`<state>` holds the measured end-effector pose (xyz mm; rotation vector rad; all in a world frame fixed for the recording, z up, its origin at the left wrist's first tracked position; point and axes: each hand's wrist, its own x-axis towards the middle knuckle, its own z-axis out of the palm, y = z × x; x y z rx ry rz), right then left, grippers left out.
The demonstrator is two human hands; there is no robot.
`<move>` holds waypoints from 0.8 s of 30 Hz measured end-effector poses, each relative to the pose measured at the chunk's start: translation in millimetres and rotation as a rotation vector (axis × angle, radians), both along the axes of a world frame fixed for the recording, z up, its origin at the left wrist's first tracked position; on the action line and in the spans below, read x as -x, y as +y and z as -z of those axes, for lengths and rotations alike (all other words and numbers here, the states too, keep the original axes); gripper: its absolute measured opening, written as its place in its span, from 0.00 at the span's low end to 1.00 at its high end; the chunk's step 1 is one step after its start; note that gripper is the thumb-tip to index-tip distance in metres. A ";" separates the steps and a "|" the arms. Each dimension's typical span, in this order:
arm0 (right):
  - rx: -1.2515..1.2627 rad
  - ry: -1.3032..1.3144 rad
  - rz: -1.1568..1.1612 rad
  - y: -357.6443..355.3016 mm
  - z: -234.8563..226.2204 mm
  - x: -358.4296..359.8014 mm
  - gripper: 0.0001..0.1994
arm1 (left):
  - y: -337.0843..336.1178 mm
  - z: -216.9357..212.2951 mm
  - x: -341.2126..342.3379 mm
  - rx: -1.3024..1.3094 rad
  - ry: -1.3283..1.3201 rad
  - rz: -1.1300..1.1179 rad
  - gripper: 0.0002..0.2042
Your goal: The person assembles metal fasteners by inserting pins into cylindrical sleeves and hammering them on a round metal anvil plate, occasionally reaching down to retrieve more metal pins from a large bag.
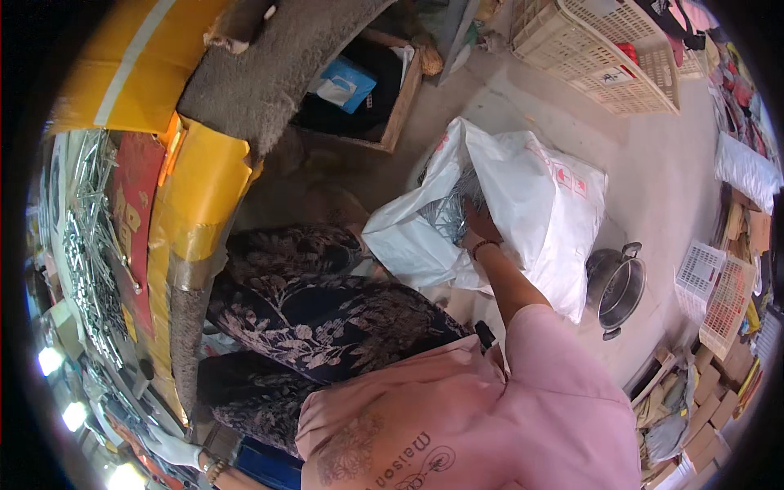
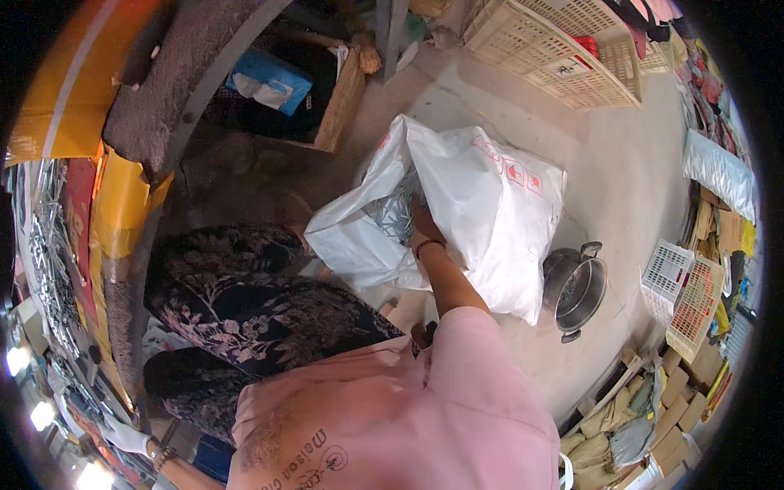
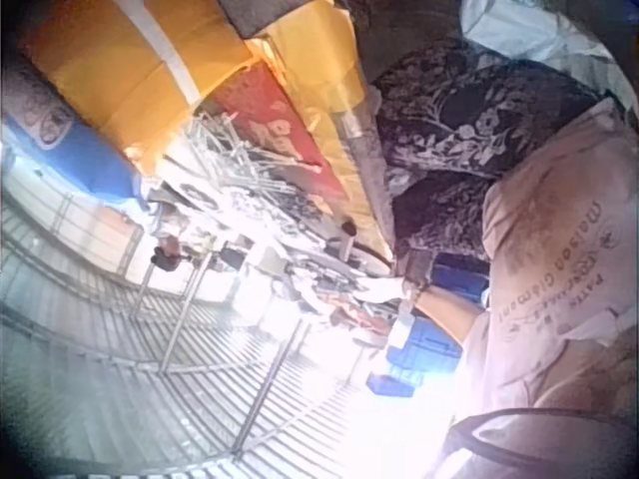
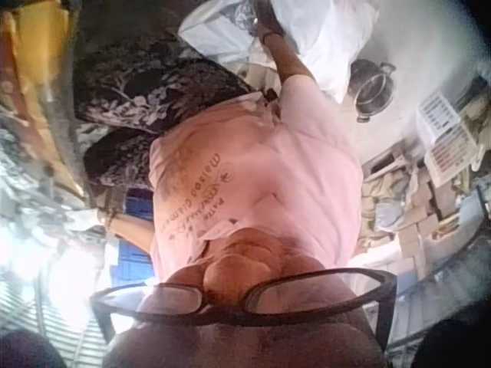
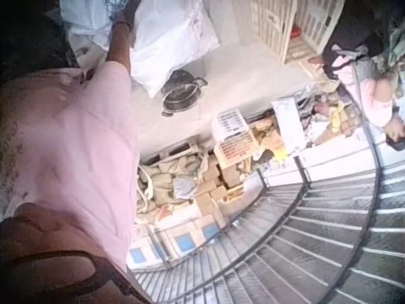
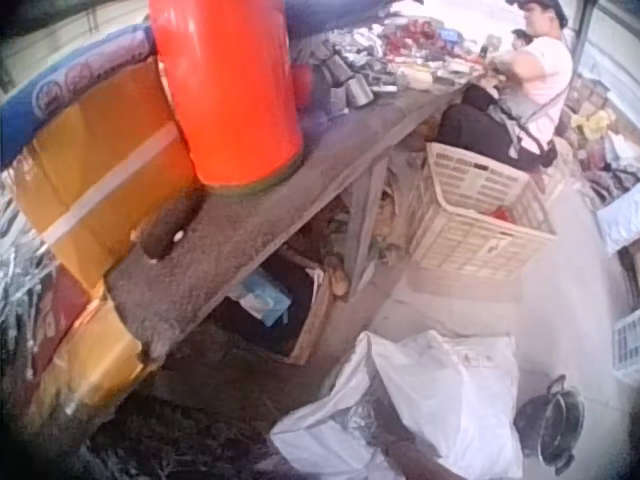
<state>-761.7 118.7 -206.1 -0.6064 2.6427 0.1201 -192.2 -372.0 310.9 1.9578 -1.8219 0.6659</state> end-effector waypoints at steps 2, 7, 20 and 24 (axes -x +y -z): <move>0.037 0.039 0.184 6.0 35.1 2.6 0.41 | -0.5 9.4 -1.5 -0.016 0.008 0.014 0.29; 0.497 -0.016 0.670 -47.5 -50.7 14.2 0.41 | -1.9 -0.7 -12.2 0.008 0.034 -0.023 0.30; 0.187 -0.314 0.149 -26.9 -74.8 32.3 0.65 | -4.7 -0.9 -16.8 -0.032 -0.026 -0.073 0.29; -0.011 -0.203 0.086 -26.2 -52.8 30.1 0.61 | -3.8 2.9 -6.4 -0.006 -0.004 -0.081 0.28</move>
